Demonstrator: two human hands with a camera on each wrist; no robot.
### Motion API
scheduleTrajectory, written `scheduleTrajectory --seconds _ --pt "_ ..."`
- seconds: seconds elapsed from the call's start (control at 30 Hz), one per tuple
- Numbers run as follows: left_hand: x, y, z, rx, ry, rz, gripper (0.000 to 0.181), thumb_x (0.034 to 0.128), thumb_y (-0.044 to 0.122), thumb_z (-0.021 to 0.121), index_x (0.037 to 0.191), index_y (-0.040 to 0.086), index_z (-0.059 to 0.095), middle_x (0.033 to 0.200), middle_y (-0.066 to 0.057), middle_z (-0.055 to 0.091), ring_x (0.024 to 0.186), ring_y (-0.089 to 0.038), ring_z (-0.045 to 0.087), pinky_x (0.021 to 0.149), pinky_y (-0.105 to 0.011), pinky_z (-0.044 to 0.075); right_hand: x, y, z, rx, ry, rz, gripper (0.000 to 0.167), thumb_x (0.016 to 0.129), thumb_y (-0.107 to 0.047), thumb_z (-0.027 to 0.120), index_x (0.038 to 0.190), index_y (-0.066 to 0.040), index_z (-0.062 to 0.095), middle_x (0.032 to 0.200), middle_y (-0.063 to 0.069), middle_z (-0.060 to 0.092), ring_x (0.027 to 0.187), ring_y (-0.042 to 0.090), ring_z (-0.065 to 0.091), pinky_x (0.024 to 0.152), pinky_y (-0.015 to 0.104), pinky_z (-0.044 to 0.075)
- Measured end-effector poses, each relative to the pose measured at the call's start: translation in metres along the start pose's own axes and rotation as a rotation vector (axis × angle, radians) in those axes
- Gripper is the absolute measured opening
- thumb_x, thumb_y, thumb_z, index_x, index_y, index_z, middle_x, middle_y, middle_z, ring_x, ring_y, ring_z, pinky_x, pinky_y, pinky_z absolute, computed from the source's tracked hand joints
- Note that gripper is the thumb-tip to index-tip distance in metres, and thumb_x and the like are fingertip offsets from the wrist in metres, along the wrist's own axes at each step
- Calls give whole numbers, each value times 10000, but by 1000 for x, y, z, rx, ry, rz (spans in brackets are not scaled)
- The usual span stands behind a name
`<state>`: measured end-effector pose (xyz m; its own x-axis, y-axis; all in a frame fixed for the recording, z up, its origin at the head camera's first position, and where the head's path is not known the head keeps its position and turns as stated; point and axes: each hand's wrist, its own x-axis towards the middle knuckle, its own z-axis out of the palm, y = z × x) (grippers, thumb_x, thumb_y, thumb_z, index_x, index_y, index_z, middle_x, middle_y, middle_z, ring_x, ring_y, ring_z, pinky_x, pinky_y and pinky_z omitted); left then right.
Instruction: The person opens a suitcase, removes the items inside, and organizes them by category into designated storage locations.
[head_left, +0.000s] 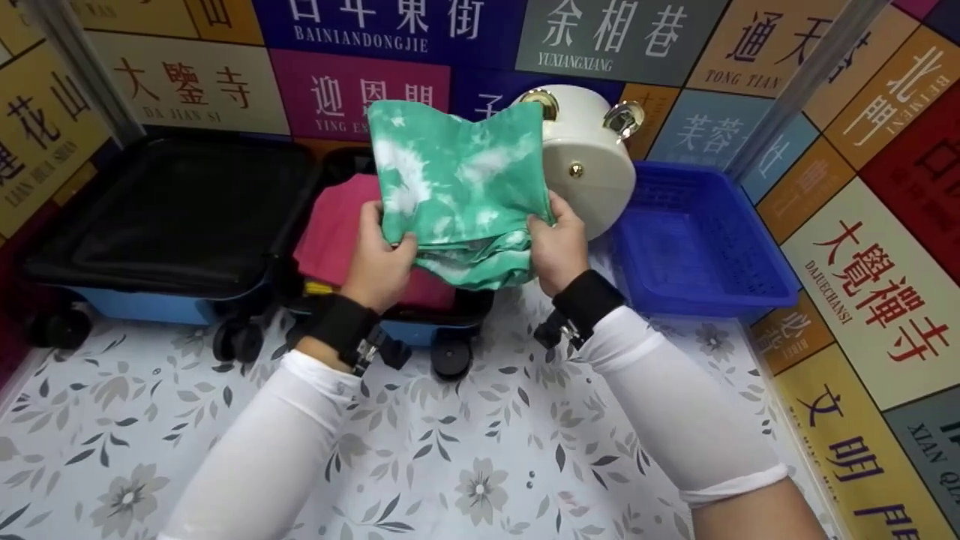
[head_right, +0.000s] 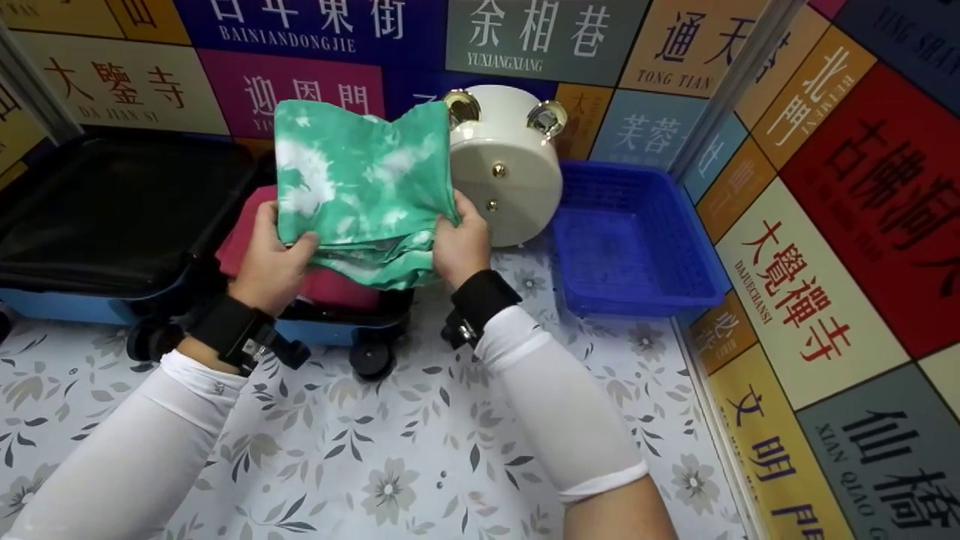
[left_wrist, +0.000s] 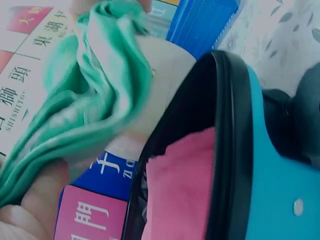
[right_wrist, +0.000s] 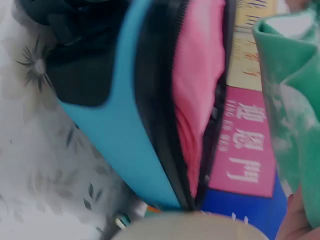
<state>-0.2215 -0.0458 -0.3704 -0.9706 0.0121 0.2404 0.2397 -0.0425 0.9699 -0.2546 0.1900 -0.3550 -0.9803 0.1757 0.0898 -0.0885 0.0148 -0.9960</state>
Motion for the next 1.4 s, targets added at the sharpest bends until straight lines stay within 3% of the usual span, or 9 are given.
scheduleTrajectory --seconds 0.2,0.33,0.43,0.6,0.7,0.77,0.87,1.1,1.4 --pt "-3 5 8 -83 -148 -15 474 1071 27 514 1473 -27 271 1471 -263 494 1328 -332 576 1006 -333 563 3 -27 -49 140 37 -23 534 1031 70 522 1558 -8 473 1424 158 587 1102 201 623 926 278 558" --pt "-6 3 1 28 -186 6 561 1070 88 570 1534 -27 276 1634 -211 407 1526 -283 416 1159 -405 473 2 -46 -96 222 33 -31 503 1052 29 537 1545 -41 475 1243 57 621 948 159 656 732 239 584" --pt "-9 -4 -13 215 -172 -2 611 1073 186 594 1569 19 279 1669 -167 380 1556 -292 389 1228 -441 409 2 -55 -140 253 13 -53 431 1060 -19 556 1482 -104 524 1180 22 646 932 150 671 702 237 586" --pt "-13 -21 -39 673 -97 -41 695 1046 381 628 1595 82 324 1659 -141 426 1477 -382 483 1159 -526 468 13 -66 -224 353 11 -84 321 1020 19 620 1285 -159 655 1148 19 662 976 155 657 732 248 595" --pt "-14 -30 -53 851 -70 -49 744 1023 425 645 1597 52 354 1649 -187 429 1520 -452 396 1219 -601 365 20 -69 -268 473 32 -58 346 1007 73 607 1286 -124 664 1177 48 656 984 188 656 710 283 599" --pt "-14 -33 -61 946 -77 -59 778 1016 447 645 1607 31 355 1661 -229 391 1564 -500 284 1277 -641 232 23 -67 -292 476 71 -44 393 1012 72 598 1342 -132 658 1212 37 648 1014 183 648 720 280 595" --pt "-13 -37 -71 1068 -103 -86 827 1011 499 628 1619 13 349 1704 -260 287 1592 -552 120 1290 -687 79 27 -61 -318 272 162 -22 417 1025 -21 633 1417 -166 634 1276 -26 605 1098 121 587 813 205 555" --pt "-9 -47 -80 1174 -128 -132 902 989 614 595 1623 19 354 1725 -299 167 1582 -595 25 1273 -720 18 45 -42 -343 -265 279 169 557 1058 -298 620 1594 -330 470 1631 -24 425 1363 117 459 1089 178 366" --pt "-8 -50 -76 1174 -136 -142 911 992 636 572 1626 19 353 1722 -310 158 1576 -607 22 1274 -715 -3 62 -24 -345 -500 242 239 579 1090 -385 502 1645 -393 340 1742 -39 264 1559 196 276 1267 327 270"
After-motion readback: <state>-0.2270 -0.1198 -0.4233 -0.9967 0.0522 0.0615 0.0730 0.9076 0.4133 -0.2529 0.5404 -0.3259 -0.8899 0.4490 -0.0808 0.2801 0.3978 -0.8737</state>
